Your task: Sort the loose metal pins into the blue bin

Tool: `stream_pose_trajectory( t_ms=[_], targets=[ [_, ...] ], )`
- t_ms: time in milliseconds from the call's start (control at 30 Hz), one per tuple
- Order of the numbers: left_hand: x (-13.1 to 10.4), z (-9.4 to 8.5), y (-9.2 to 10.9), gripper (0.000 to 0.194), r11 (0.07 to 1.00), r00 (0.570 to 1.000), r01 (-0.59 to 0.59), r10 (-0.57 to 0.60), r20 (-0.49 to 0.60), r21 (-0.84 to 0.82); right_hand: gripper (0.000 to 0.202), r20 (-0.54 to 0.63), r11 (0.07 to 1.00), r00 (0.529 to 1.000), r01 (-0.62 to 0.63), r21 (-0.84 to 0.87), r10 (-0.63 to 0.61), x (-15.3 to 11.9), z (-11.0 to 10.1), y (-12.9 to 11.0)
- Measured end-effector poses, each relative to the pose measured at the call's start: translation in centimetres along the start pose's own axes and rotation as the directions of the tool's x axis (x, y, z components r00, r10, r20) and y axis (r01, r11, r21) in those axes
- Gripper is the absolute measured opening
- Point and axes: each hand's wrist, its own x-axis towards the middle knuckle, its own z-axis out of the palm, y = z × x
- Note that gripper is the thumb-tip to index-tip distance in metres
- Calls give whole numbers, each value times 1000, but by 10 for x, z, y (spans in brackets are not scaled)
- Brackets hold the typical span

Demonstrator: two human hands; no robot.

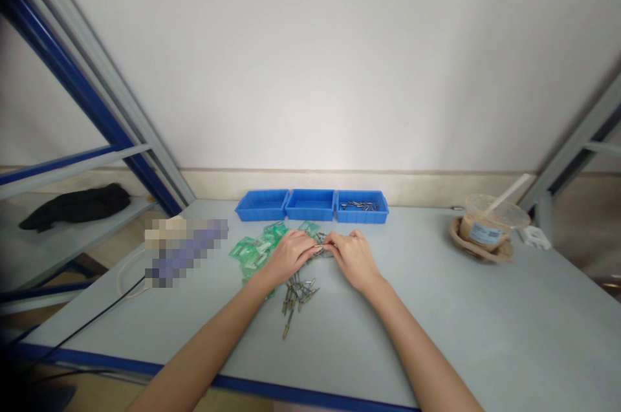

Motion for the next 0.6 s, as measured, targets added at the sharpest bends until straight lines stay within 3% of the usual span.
stream_pose_trajectory(
  t_ms=[367, 600],
  targets=[
    [-1, 3, -3, 33, 1000, 999, 11, -12, -53, -10, 27, 7, 997, 1000, 2, 81, -3, 0, -3, -3],
    [-1, 2, -3, 33, 999, 999, 29, -30, -40, -13, 23, 31, 1000, 999, -13, 4, 13, 0, -5, -2]
  ],
)
